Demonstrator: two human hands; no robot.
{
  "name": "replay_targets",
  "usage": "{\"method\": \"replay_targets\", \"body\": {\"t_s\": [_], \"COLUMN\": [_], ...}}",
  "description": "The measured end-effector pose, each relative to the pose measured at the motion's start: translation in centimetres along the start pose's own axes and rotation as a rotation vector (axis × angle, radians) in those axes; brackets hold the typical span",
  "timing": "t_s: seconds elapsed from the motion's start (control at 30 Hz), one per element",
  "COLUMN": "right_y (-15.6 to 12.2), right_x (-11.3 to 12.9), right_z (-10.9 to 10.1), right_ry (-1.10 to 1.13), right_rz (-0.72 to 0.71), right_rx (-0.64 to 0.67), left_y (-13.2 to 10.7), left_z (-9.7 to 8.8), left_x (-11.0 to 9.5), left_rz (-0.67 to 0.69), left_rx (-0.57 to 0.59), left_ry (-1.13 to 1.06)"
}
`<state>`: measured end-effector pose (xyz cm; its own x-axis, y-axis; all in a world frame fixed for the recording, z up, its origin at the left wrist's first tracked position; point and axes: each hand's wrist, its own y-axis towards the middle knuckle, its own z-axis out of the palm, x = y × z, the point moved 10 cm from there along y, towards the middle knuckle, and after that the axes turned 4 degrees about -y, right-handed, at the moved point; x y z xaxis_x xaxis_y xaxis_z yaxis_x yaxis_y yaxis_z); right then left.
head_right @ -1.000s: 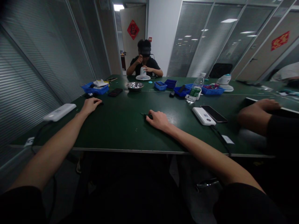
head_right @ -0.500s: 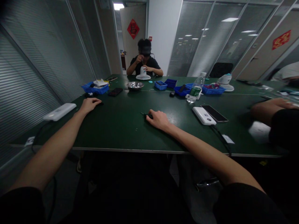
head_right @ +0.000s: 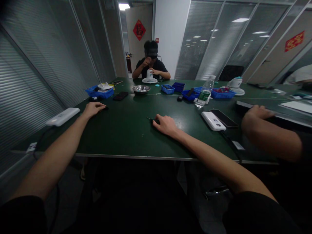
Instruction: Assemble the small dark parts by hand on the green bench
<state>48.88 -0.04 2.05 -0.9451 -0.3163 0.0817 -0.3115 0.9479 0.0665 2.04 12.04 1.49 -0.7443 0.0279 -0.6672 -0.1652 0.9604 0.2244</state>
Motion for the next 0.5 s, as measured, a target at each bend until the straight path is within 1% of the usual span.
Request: {"method": "replay_targets", "body": {"t_s": [0.23, 0.4, 0.5], "right_y": [-0.3, -0.2, -0.1], "right_x": [0.3, 0.2, 0.2], "right_z": [-0.4, -0.2, -0.1], "right_ry": [0.014, 0.025, 0.02], "right_rz": [-0.015, -0.016, -0.014], "right_rx": [0.005, 0.016, 0.015], "left_y": [0.3, 0.1, -0.1], "left_z": [0.0, -0.1, 0.1], "left_x": [0.7, -0.5, -1.6], "left_rz": [-0.038, 0.025, 0.09], "left_rx": [0.019, 0.017, 0.042], "left_ry": [-0.002, 0.06, 0.122]}}
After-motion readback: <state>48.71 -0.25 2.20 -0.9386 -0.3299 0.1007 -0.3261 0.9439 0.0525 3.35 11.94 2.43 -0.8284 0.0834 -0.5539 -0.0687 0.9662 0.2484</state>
